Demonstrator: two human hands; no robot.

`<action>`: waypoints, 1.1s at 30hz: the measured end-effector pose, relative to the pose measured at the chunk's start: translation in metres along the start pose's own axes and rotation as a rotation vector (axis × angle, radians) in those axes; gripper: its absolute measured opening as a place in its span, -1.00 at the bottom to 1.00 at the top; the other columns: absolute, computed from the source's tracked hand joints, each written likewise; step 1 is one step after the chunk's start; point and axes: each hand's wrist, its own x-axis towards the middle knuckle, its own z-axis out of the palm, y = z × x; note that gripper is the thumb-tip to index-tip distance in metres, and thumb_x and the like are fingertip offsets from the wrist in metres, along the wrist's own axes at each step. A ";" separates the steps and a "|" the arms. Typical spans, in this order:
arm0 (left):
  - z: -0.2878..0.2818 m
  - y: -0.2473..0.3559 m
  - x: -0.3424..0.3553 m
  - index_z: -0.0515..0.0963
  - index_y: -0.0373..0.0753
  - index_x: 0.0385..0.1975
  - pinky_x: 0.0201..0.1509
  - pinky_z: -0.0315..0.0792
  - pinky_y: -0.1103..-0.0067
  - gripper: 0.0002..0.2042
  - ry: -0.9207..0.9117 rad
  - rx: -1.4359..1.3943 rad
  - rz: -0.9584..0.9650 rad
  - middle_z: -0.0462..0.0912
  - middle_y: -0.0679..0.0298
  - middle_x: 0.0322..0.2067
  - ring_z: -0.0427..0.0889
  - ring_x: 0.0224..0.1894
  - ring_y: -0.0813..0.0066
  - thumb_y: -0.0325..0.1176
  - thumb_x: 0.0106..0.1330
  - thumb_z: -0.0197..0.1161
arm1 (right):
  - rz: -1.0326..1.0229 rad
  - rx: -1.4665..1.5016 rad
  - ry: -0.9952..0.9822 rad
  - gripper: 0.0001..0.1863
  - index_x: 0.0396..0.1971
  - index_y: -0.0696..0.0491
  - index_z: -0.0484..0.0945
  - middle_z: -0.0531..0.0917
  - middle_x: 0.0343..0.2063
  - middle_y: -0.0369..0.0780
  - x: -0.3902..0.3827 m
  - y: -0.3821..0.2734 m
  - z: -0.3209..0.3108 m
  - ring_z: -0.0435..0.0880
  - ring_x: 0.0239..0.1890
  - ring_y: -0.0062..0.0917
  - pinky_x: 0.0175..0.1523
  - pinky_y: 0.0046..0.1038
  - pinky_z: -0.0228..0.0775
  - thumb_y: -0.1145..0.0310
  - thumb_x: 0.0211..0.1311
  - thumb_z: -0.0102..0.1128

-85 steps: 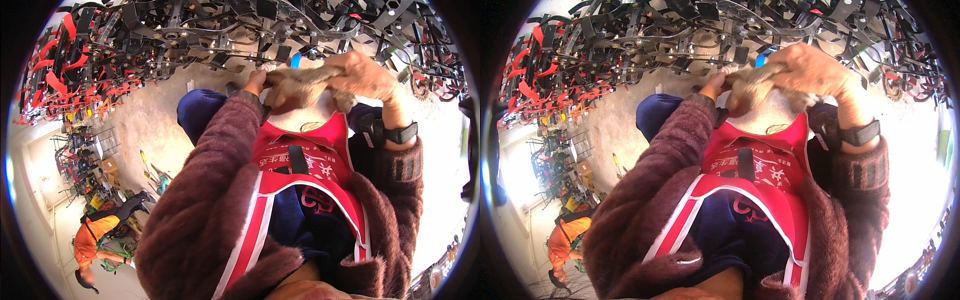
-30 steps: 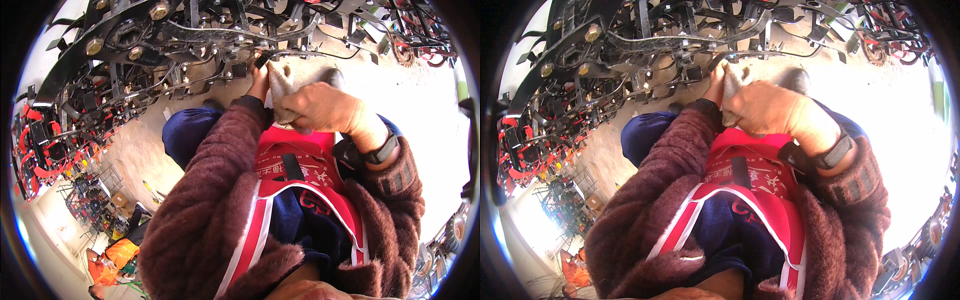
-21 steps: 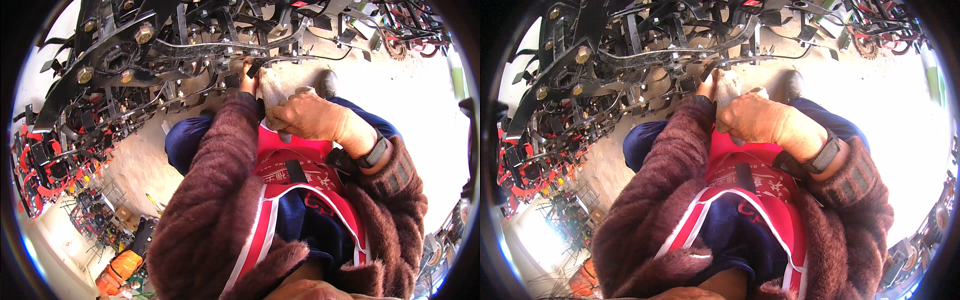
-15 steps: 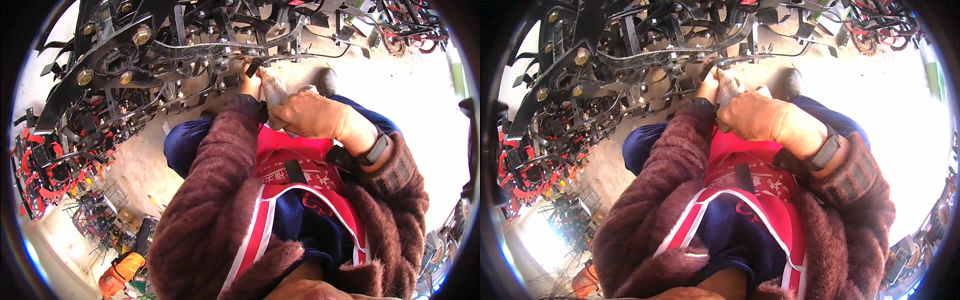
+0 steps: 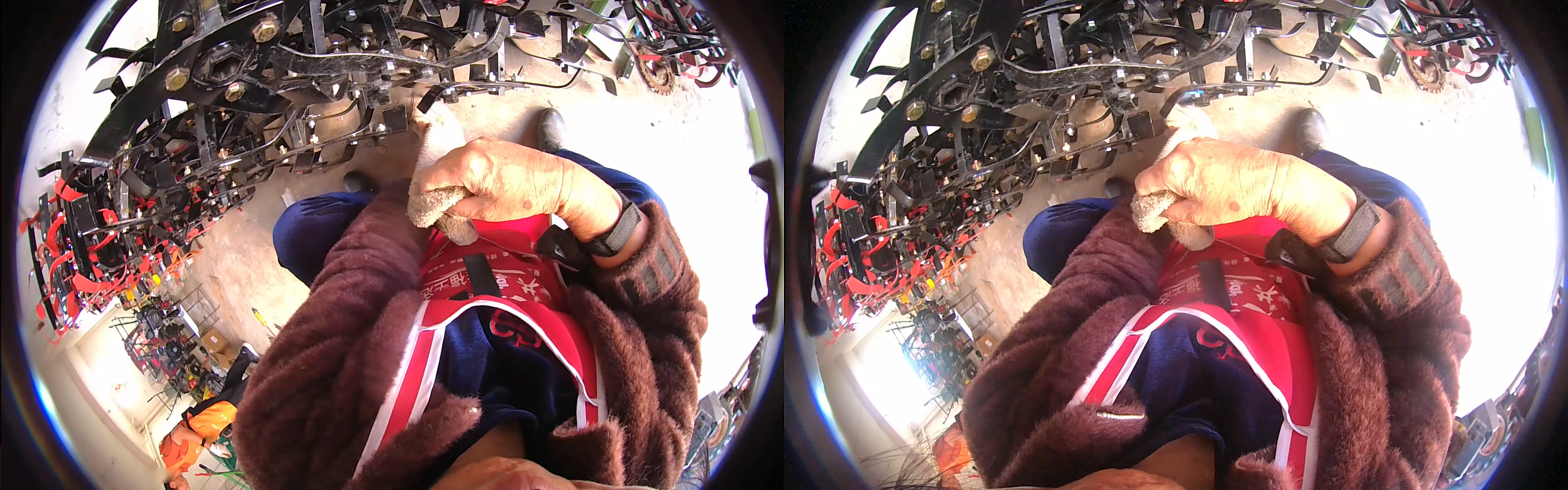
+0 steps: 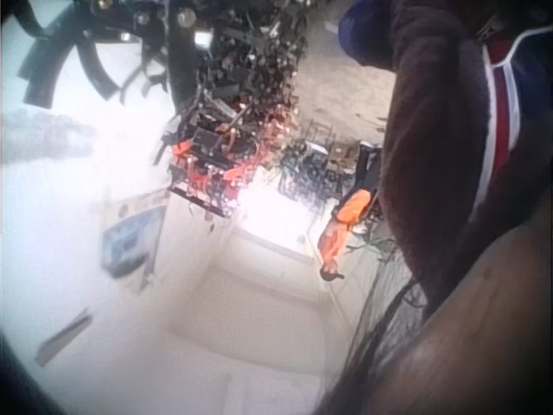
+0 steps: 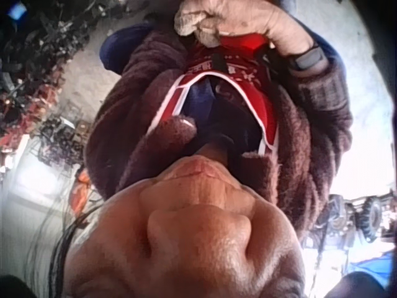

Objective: The person sits on the floor and wipes black metal parts with a cloth. They handle the parts one at a time, wiping different sections and occasionally turning them over to reach other areas.

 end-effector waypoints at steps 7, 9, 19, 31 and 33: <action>0.001 -0.005 -0.067 0.52 -0.18 -0.04 -0.03 0.48 0.56 -0.73 -0.200 -0.079 -0.164 0.63 0.32 -0.16 0.58 -0.06 0.46 -0.18 0.42 0.09 | 0.039 0.308 -0.325 -0.77 -0.20 0.14 0.62 0.69 -0.27 -0.19 -0.008 -0.020 -0.002 0.68 -0.20 -0.42 -0.08 -0.48 0.48 0.57 0.09 0.19; 0.005 0.003 -0.058 0.52 -0.18 -0.03 -0.02 0.48 0.55 -0.73 -0.289 -0.106 -0.235 0.63 0.31 -0.16 0.58 -0.05 0.46 -0.18 0.42 0.09 | 0.031 0.313 -0.354 -0.70 -0.12 0.14 0.60 0.71 -0.28 -0.17 -0.009 -0.024 -0.004 0.68 -0.22 -0.47 -0.08 -0.49 0.48 0.56 0.08 0.23; 0.009 0.022 -0.043 0.51 -0.18 0.00 0.03 0.48 0.53 -0.71 -0.520 -0.131 -0.410 0.64 0.31 -0.15 0.57 0.00 0.45 -0.17 0.42 0.09 | 0.058 0.353 -0.443 -0.75 -0.19 0.13 0.61 0.69 -0.40 -0.15 -0.006 -0.021 -0.008 0.67 -0.34 -0.46 -0.22 -0.45 0.47 0.53 0.07 0.27; 0.005 0.017 -0.044 0.53 -0.23 -0.12 -0.03 0.52 0.52 -0.78 -0.370 -0.117 -0.321 0.63 0.29 -0.26 0.64 -0.17 0.43 -0.25 0.38 0.12 | 0.047 0.386 -0.379 -0.76 -0.22 0.10 0.63 0.68 -0.48 -0.16 -0.011 -0.022 -0.015 0.68 -0.44 -0.51 -0.34 -0.48 0.46 0.50 0.05 0.31; 0.004 0.014 -0.043 0.53 -0.23 -0.13 -0.04 0.53 0.52 -0.79 -0.332 -0.128 -0.276 0.63 0.29 -0.27 0.64 -0.19 0.43 -0.26 0.38 0.12 | 0.089 0.358 -0.372 -0.76 -0.22 0.10 0.63 0.68 -0.49 -0.16 -0.014 -0.023 -0.016 0.67 -0.45 -0.51 -0.34 -0.47 0.46 0.49 0.05 0.31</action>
